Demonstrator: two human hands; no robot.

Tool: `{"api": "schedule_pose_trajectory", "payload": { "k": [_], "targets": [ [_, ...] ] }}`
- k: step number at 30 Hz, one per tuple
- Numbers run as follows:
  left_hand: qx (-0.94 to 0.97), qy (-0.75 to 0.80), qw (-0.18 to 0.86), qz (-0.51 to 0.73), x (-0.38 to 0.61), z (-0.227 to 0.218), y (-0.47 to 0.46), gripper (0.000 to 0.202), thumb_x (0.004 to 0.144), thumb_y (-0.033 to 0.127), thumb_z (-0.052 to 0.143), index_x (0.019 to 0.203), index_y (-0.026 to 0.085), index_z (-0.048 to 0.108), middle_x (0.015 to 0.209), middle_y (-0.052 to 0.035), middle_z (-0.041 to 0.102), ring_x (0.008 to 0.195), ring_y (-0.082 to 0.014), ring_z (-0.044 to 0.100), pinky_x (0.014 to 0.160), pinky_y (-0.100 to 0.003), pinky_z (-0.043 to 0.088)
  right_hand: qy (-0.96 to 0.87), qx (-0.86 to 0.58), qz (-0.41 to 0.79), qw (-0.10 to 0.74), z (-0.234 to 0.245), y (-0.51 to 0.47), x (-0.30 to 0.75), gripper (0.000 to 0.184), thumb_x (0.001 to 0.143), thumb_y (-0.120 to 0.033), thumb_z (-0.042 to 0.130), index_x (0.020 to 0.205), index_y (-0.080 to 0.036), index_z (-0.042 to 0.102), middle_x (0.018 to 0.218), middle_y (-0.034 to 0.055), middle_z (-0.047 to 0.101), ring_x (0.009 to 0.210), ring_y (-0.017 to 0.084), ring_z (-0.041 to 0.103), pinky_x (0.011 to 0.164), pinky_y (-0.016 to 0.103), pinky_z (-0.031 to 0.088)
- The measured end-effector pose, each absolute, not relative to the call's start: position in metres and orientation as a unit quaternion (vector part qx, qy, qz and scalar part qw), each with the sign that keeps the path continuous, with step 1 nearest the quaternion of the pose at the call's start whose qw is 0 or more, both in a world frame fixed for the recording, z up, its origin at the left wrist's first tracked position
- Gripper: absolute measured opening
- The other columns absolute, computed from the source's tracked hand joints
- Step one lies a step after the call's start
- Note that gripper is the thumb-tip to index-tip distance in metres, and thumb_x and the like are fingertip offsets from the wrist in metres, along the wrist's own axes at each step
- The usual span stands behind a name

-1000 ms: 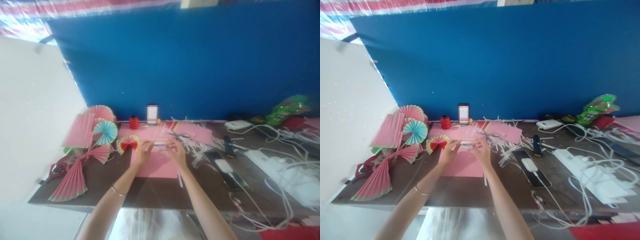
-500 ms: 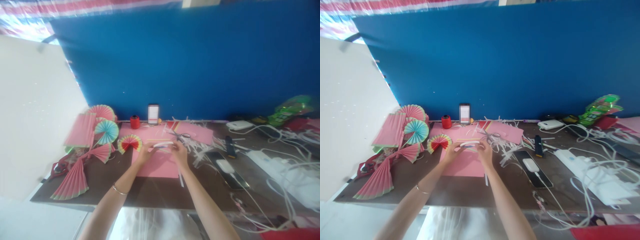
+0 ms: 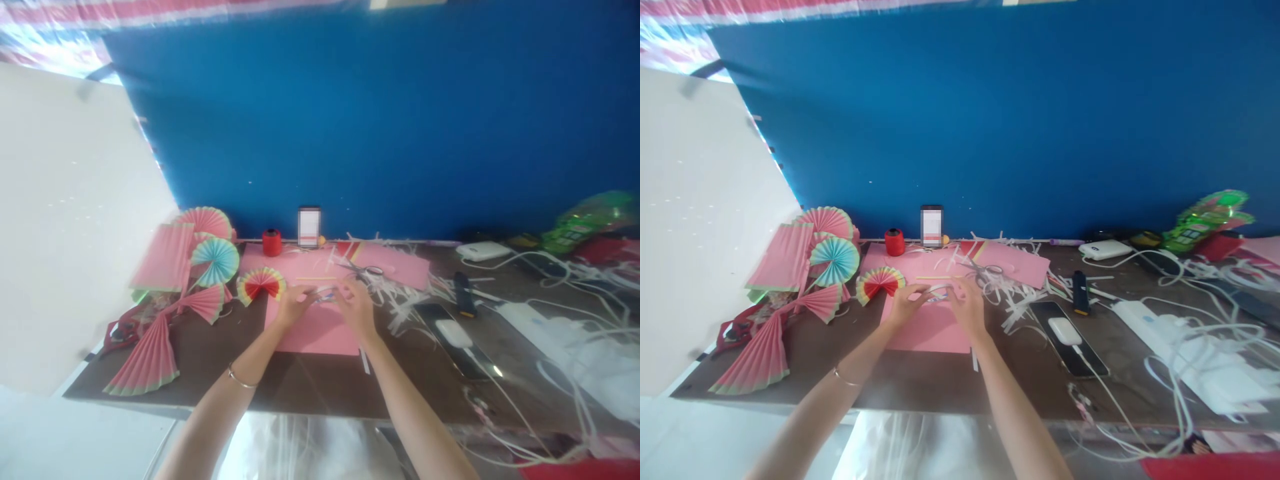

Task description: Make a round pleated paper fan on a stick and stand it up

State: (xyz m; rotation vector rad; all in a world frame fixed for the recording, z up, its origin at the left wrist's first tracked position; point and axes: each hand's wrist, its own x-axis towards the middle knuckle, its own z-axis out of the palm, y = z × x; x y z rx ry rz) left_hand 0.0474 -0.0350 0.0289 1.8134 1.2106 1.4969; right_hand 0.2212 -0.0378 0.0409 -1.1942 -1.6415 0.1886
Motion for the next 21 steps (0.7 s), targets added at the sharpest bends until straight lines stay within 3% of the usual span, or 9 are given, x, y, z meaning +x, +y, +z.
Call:
{"api": "schedule_pose_trajectory", "payload": {
  "k": [5, 10, 16, 21],
  "targets": [
    [0.682, 0.439, 0.238, 0.535, 0.046, 0.030, -0.033, 0.022, 0.071, 0.034, 0.067, 0.087, 0.020, 0.071, 0.088, -0.0074, 0.072, 0.080, -0.0209, 0.067, 0.076, -0.034, 0.052, -0.715, -0.477, 0.085, 0.505, 0.043, -0.039, 0.221, 0.022, 0.083, -0.036, 0.050, 0.092, -0.024, 0.066, 0.096, 0.0069, 0.067, 0.081, 0.022, 0.061, 0.077, 0.040, 0.049],
    [0.706, 0.412, 0.235, 0.526, 0.042, 0.028, -0.031, 0.020, 0.076, 0.034, 0.062, 0.090, 0.021, 0.071, 0.089, -0.0073, 0.072, 0.079, -0.0201, 0.067, 0.074, -0.033, 0.052, -0.718, -0.456, 0.101, 0.516, 0.048, -0.041, 0.221, 0.021, 0.080, -0.039, 0.056, 0.090, -0.025, 0.067, 0.093, 0.0062, 0.068, 0.093, 0.024, 0.060, 0.087, 0.043, 0.045],
    [0.727, 0.366, 0.242, 0.528, 0.042, 0.028, -0.031, 0.020, 0.079, 0.033, 0.059, 0.091, 0.021, 0.071, 0.090, -0.0078, 0.072, 0.082, -0.0198, 0.067, 0.076, -0.034, 0.053, -0.723, -0.432, 0.228, 0.488, 0.057, -0.047, 0.218, 0.022, 0.082, -0.039, 0.053, 0.086, -0.025, 0.069, 0.087, 0.0045, 0.069, 0.080, 0.021, 0.062, 0.074, 0.037, 0.050],
    [0.730, 0.368, 0.237, 0.526, 0.042, 0.029, -0.032, 0.021, 0.080, 0.032, 0.058, 0.092, 0.020, 0.071, 0.092, -0.0088, 0.072, 0.083, -0.0206, 0.067, 0.077, -0.035, 0.053, -0.710, -0.405, 0.230, 0.527, 0.057, -0.047, 0.217, 0.016, 0.078, -0.035, 0.058, 0.076, -0.025, 0.069, 0.083, 0.0039, 0.068, 0.080, 0.020, 0.061, 0.076, 0.036, 0.049]
  ]
}}
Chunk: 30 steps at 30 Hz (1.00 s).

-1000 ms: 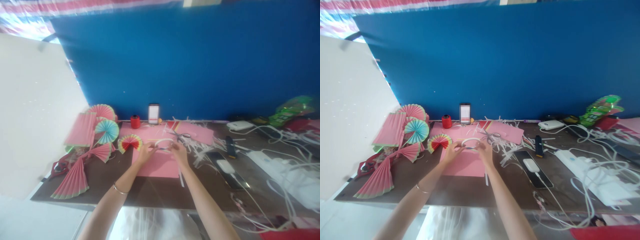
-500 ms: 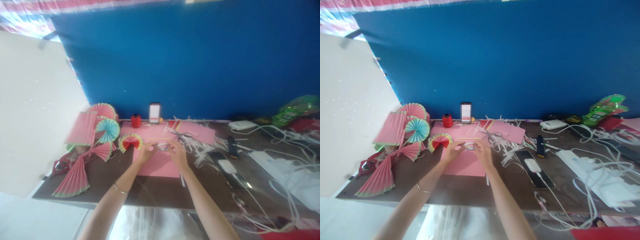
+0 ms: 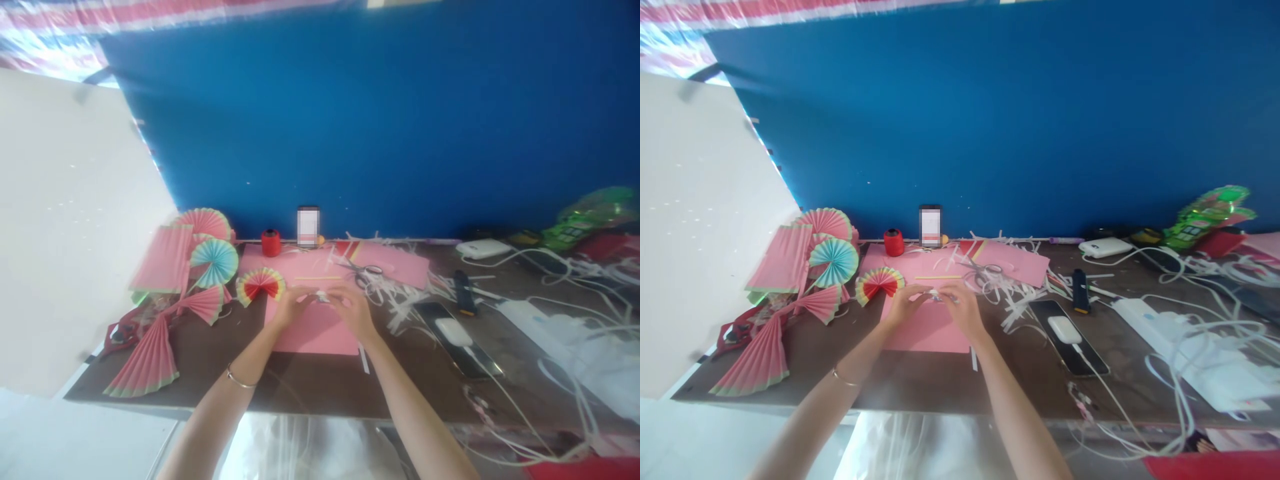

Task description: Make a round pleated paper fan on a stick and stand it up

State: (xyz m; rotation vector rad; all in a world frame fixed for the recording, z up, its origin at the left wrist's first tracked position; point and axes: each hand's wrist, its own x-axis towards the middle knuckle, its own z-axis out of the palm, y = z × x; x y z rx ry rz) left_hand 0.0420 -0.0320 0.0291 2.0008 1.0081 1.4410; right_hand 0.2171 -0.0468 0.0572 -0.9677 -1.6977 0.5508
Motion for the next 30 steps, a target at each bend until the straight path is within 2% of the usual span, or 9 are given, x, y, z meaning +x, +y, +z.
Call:
{"api": "schedule_pose_trajectory", "payload": {
  "k": [8, 13, 16, 20, 22, 26, 30],
  "targets": [
    [0.706, 0.403, 0.254, 0.525, 0.043, 0.026, -0.031, 0.022, 0.079, 0.035, 0.059, 0.090, 0.019, 0.070, 0.089, -0.0085, 0.071, 0.081, -0.0195, 0.066, 0.077, -0.035, 0.052, -0.649, -0.415, 0.308, 0.559, 0.061, -0.049, 0.219, 0.017, 0.074, -0.037, 0.063, 0.079, -0.022, 0.068, 0.091, 0.0051, 0.067, 0.087, 0.020, 0.062, 0.080, 0.037, 0.050],
    [0.691, 0.431, 0.171, 0.555, 0.047, 0.031, -0.034, 0.021, 0.080, 0.031, 0.058, 0.095, 0.020, 0.066, 0.105, -0.0104, 0.063, 0.102, -0.0221, 0.057, 0.087, -0.038, 0.047, -0.578, -0.447, 0.383, 0.565, 0.066, -0.051, 0.217, 0.025, 0.068, -0.042, 0.067, 0.079, -0.020, 0.068, 0.082, 0.0048, 0.069, 0.073, 0.020, 0.064, 0.067, 0.035, 0.054],
    [0.684, 0.467, 0.137, 0.544, 0.052, 0.035, -0.041, 0.021, 0.080, 0.031, 0.056, 0.095, 0.018, 0.063, 0.095, -0.0091, 0.062, 0.090, -0.0201, 0.058, 0.080, -0.035, 0.047, -0.556, -0.443, 0.399, 0.580, 0.065, -0.050, 0.217, 0.025, 0.065, -0.041, 0.070, 0.077, -0.019, 0.067, 0.077, 0.0043, 0.069, 0.072, 0.020, 0.065, 0.069, 0.035, 0.053],
    [0.753, 0.409, 0.235, 0.460, 0.063, 0.044, -0.057, 0.020, 0.085, 0.030, 0.046, 0.079, 0.018, 0.061, 0.072, -0.0040, 0.061, 0.068, -0.0149, 0.056, 0.067, -0.027, 0.046, -0.574, -0.418, 0.429, 0.558, 0.063, -0.048, 0.217, 0.026, 0.068, -0.042, 0.068, 0.079, -0.018, 0.066, 0.080, 0.0049, 0.069, 0.075, 0.020, 0.065, 0.072, 0.035, 0.053],
    [0.752, 0.380, 0.298, 0.449, 0.070, 0.046, -0.063, 0.020, 0.086, 0.029, 0.045, 0.082, 0.018, 0.061, 0.078, -0.0046, 0.064, 0.074, -0.0158, 0.059, 0.068, -0.027, 0.046, -0.579, -0.422, 0.430, 0.550, 0.062, -0.047, 0.217, 0.027, 0.068, -0.042, 0.068, 0.081, -0.018, 0.066, 0.081, 0.0050, 0.069, 0.076, 0.020, 0.064, 0.071, 0.035, 0.053],
    [0.682, 0.366, 0.441, 0.455, 0.080, 0.044, -0.068, 0.027, 0.084, 0.034, 0.050, 0.104, 0.016, 0.052, 0.096, -0.0078, 0.063, 0.083, -0.0178, 0.062, 0.067, -0.028, 0.050, -0.575, -0.438, 0.412, 0.555, 0.065, -0.048, 0.217, 0.027, 0.068, -0.040, 0.068, 0.083, -0.018, 0.066, 0.085, 0.0059, 0.069, 0.078, 0.020, 0.064, 0.073, 0.035, 0.052],
    [0.659, 0.349, 0.465, 0.477, 0.083, 0.035, -0.063, 0.041, 0.079, 0.033, 0.059, 0.112, 0.016, 0.042, 0.109, -0.0125, 0.057, 0.086, -0.0178, 0.063, 0.070, -0.029, 0.051, -0.593, -0.403, 0.418, 0.558, 0.065, -0.049, 0.216, 0.023, 0.070, -0.037, 0.067, 0.084, -0.019, 0.066, 0.093, 0.0066, 0.068, 0.086, 0.020, 0.063, 0.081, 0.037, 0.050]
  ]
}}
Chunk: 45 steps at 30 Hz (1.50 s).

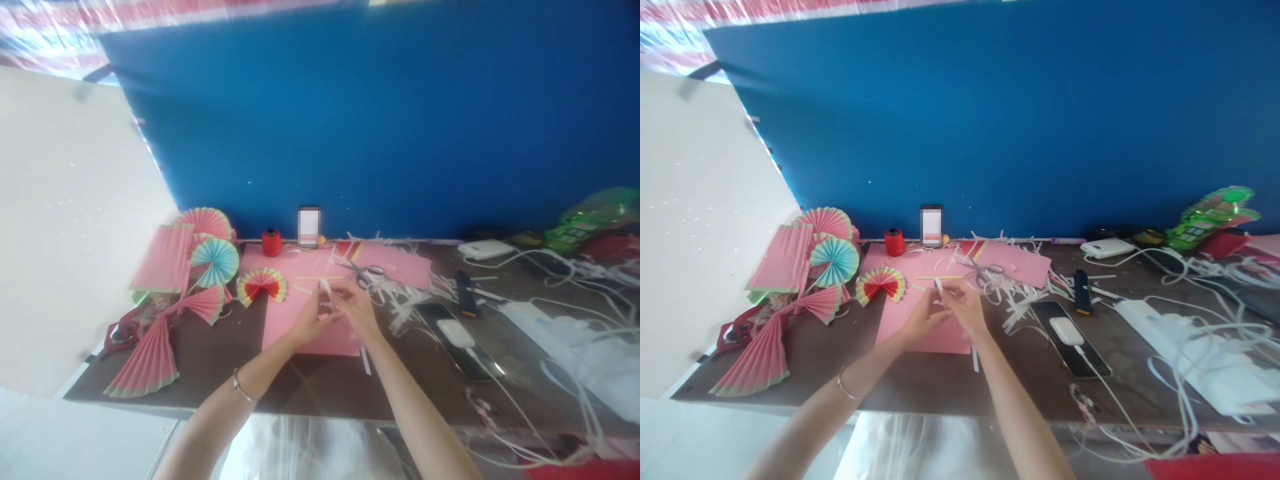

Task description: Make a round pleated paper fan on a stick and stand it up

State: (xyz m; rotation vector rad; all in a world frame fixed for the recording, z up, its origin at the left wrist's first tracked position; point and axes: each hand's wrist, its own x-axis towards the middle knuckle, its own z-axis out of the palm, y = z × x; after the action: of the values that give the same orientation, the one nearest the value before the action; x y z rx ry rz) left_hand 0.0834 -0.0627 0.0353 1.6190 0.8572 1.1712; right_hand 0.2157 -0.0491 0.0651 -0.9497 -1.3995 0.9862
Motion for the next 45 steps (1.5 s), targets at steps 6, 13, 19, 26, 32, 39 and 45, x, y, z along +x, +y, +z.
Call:
{"api": "schedule_pose_trajectory", "payload": {
  "k": [6, 13, 19, 26, 32, 39, 45],
  "targets": [
    [0.760, 0.386, 0.320, 0.413, 0.071, 0.039, -0.056, 0.026, 0.086, 0.032, 0.047, 0.109, 0.019, 0.051, 0.091, -0.0059, 0.064, 0.079, -0.0158, 0.060, 0.074, -0.029, 0.047, -0.562, -0.412, 0.423, 0.579, 0.065, -0.048, 0.220, 0.034, 0.068, -0.035, 0.069, 0.098, -0.020, 0.064, 0.101, 0.0076, 0.067, 0.091, 0.022, 0.063, 0.079, 0.037, 0.052],
    [0.842, 0.407, 0.178, 0.306, 0.058, 0.044, -0.057, 0.022, 0.089, 0.033, 0.040, 0.095, 0.018, 0.054, 0.081, -0.0058, 0.064, 0.072, -0.0177, 0.061, 0.067, -0.026, 0.045, -0.551, -0.428, 0.410, 0.588, 0.062, -0.044, 0.222, 0.024, 0.067, -0.039, 0.070, 0.081, -0.019, 0.067, 0.090, 0.0062, 0.068, 0.081, 0.020, 0.064, 0.074, 0.036, 0.054],
    [0.840, 0.483, 0.105, 0.225, 0.055, 0.050, -0.056, 0.034, 0.092, 0.037, 0.028, 0.110, 0.017, 0.049, 0.077, -0.0081, 0.065, 0.067, -0.0226, 0.062, 0.062, -0.030, 0.044, -0.478, -0.462, 0.398, 0.633, 0.051, -0.037, 0.227, 0.030, 0.062, -0.042, 0.072, 0.078, -0.017, 0.066, 0.074, 0.0031, 0.066, 0.069, 0.018, 0.064, 0.070, 0.035, 0.054],
    [0.810, 0.526, 0.062, 0.251, 0.051, 0.042, -0.042, 0.030, 0.091, 0.028, 0.031, 0.107, 0.017, 0.053, 0.079, -0.0090, 0.064, 0.073, -0.0213, 0.061, 0.063, -0.028, 0.042, -0.502, -0.466, 0.389, 0.616, 0.056, -0.043, 0.222, 0.028, 0.065, -0.041, 0.069, 0.078, -0.016, 0.065, 0.072, 0.0037, 0.068, 0.068, 0.017, 0.065, 0.068, 0.033, 0.052],
    [0.795, 0.513, 0.075, 0.314, 0.049, 0.038, -0.037, 0.028, 0.089, 0.028, 0.034, 0.099, 0.016, 0.057, 0.072, -0.0064, 0.062, 0.069, -0.0189, 0.058, 0.063, -0.027, 0.040, -0.534, -0.483, 0.349, 0.600, 0.056, -0.043, 0.222, 0.026, 0.065, -0.040, 0.068, 0.075, -0.016, 0.065, 0.073, 0.0049, 0.068, 0.069, 0.019, 0.063, 0.063, 0.031, 0.050],
    [0.720, 0.494, 0.257, 0.414, 0.055, 0.054, -0.048, 0.024, 0.086, 0.031, 0.039, 0.084, 0.018, 0.059, 0.073, -0.0013, 0.060, 0.067, -0.0143, 0.053, 0.064, -0.024, 0.038, -0.582, -0.478, 0.255, 0.607, 0.063, -0.052, 0.218, 0.020, 0.073, -0.037, 0.062, 0.075, -0.018, 0.062, 0.076, 0.0035, 0.066, 0.073, 0.018, 0.061, 0.071, 0.032, 0.048],
    [0.575, 0.446, 0.425, 0.539, 0.043, 0.057, -0.039, 0.022, 0.078, 0.037, 0.048, 0.073, 0.016, 0.056, 0.070, 0.0000, 0.055, 0.066, -0.0114, 0.050, 0.063, -0.022, 0.040, -0.564, -0.476, 0.169, 0.653, 0.075, -0.052, 0.240, 0.020, 0.079, -0.037, 0.055, 0.076, -0.018, 0.060, 0.081, 0.0042, 0.063, 0.080, 0.018, 0.059, 0.076, 0.033, 0.046]
  ]
}}
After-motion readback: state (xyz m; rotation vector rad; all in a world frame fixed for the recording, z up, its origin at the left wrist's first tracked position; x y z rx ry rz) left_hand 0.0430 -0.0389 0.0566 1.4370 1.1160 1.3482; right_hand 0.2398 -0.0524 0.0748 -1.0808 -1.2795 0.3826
